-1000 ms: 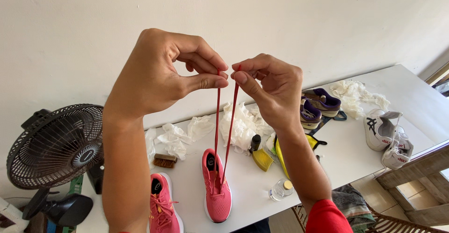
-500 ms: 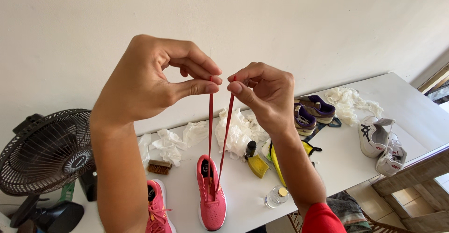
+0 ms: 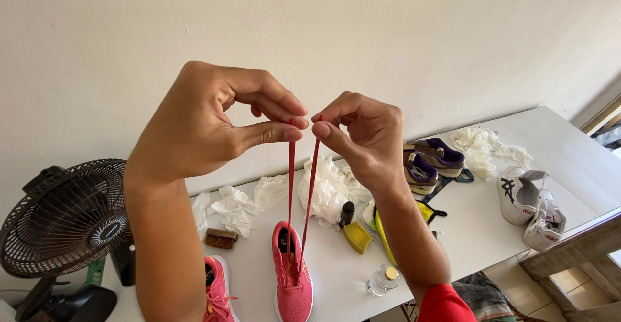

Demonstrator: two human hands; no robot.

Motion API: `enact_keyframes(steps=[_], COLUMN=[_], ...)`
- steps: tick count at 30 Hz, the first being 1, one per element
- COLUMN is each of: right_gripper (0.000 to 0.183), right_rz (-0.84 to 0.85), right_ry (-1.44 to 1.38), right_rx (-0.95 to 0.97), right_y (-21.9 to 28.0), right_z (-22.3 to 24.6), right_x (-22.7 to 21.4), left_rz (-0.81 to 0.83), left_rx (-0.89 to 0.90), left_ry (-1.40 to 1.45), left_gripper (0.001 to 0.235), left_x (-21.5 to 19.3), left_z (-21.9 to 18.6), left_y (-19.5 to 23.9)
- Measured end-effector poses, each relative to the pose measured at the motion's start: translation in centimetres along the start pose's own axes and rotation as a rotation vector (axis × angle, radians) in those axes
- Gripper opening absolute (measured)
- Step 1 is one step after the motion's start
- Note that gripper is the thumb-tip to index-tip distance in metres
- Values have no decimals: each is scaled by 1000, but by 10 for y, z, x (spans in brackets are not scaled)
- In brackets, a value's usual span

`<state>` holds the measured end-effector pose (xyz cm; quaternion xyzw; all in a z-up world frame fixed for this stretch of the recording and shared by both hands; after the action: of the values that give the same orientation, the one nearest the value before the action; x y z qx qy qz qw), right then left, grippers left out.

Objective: The person threads pink shoelaces through the eyelets of a pair of pink sneakers placed on a white table. They pull the laces tight and tie them into knots on both shoes.

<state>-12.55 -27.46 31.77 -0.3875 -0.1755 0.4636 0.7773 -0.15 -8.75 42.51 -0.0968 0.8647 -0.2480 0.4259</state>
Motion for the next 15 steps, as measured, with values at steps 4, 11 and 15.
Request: enact_keyframes(steps=[4, 11, 15], right_gripper=[13, 17, 12], right_rz=[3, 70, 136], right_ry=[16, -159, 250], right_rx=[-11, -11, 133], right_y=[-1, 24, 93], right_z=[2, -7, -41], right_x=[-2, -15, -42], left_rz=[1, 54, 347], left_rx=[1, 277, 760], left_ry=[10, 201, 1286], left_gripper=[20, 14, 15], left_x=[1, 14, 60], left_z=[-1, 51, 138], left_y=[-2, 37, 152])
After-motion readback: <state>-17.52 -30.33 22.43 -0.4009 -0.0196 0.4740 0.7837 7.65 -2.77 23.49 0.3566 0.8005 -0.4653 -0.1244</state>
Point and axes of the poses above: each hand's wrist, its own y-axis away from the middle knuckle, its own x-axis out of the palm, z = x × y, the point moved 1 cm from there along -y, towards the middle knuckle, and after that the axes turned 7 degrees about z, right-handed, at the moved point
